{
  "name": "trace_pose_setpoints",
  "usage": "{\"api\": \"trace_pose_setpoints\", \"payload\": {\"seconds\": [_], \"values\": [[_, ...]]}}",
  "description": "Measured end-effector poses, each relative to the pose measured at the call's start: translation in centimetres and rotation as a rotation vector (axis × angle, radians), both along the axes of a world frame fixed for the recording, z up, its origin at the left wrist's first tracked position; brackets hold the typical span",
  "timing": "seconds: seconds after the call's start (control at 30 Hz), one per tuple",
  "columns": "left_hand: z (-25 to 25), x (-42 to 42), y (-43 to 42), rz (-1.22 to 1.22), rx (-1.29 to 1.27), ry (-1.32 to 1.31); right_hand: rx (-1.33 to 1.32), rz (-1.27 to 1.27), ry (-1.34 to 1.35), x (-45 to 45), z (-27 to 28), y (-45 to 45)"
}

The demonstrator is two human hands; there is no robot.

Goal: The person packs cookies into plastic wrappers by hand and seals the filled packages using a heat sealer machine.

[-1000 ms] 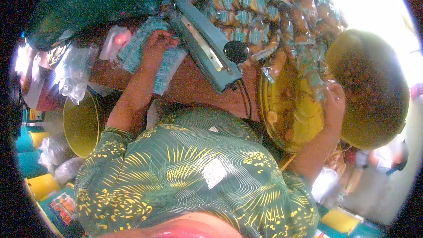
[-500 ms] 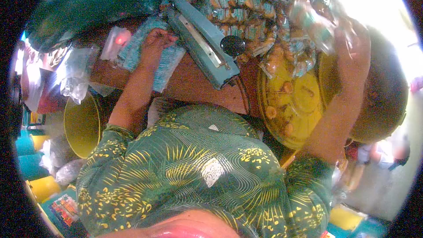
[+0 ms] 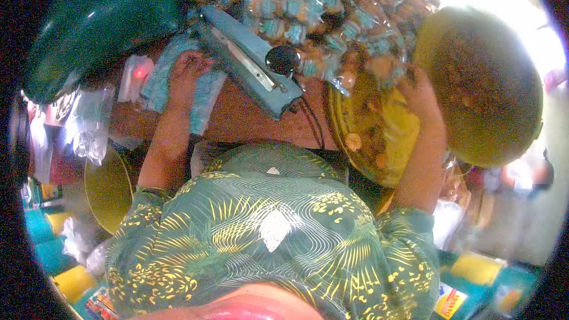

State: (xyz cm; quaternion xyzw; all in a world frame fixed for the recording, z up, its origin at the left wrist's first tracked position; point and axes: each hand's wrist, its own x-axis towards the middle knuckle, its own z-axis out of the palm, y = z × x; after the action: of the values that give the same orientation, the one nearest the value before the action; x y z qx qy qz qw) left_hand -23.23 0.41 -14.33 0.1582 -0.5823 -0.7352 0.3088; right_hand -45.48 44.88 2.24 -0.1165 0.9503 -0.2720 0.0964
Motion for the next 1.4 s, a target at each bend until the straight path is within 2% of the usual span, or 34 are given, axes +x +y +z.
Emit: {"api": "trace_pose_setpoints", "payload": {"seconds": [0.03, 0.13, 0.2, 0.37, 0.47, 0.57, 0.77, 0.87, 0.97, 1.07, 1.13, 1.27, 1.4], "values": [[1.1, 0.1, 0.8, 0.011, 0.014, 0.002, -0.009, 0.172, 0.139, -2.7, -3.8, 2.2], [1.8, 0.4, 0.9, 0.008, 0.001, -0.037, -0.008, 0.344, 0.376, -3.5, -7.8, 1.1], [1.5, 0.2, 0.5, -0.001, -0.019, -0.063, -0.108, 0.295, 0.178, 0.8, -5.6, -3.1], [0.9, -0.2, 0.6, 0.019, -0.033, -0.061, 0.182, 0.352, 0.432, 0.6, -7.9, -4.4], [0.9, -0.2, 0.5, 0.012, -0.047, -0.071, 0.182, 0.224, 0.375, 0.7, -7.2, -4.6], [1.1, -0.1, 0.7, 0.006, -0.064, -0.073, -0.004, 0.140, 0.333, -0.5, -8.5, -3.6], [1.5, 0.0, 1.1, 0.033, -0.083, -0.090, 0.050, 0.190, 0.517, -2.2, -9.9, -3.7], [0.8, -0.2, 0.3, -0.015, -0.139, -0.107, -0.072, 0.217, 0.441, -3.1, -10.7, -3.4], [1.1, 0.0, 0.8, -0.008, -0.095, -0.057, -0.300, 0.103, 0.324, -3.9, -11.9, -1.8], [0.5, -0.2, 1.0, -0.019, 0.062, 0.061, -0.009, 0.068, 0.209, -2.2, -9.3, -2.3], [1.0, 0.0, 1.1, -0.008, 0.017, 0.013, 0.066, 0.164, 0.203, -0.3, -7.4, -3.3], [1.7, 0.2, 1.0, -0.009, 0.005, -0.002, 0.034, 0.360, 0.267, -1.8, -8.6, -2.6], [1.9, 0.2, 0.9, -0.016, 0.057, 0.018, 0.109, 0.386, 0.190, -2.5, -7.9, -2.7]]}}
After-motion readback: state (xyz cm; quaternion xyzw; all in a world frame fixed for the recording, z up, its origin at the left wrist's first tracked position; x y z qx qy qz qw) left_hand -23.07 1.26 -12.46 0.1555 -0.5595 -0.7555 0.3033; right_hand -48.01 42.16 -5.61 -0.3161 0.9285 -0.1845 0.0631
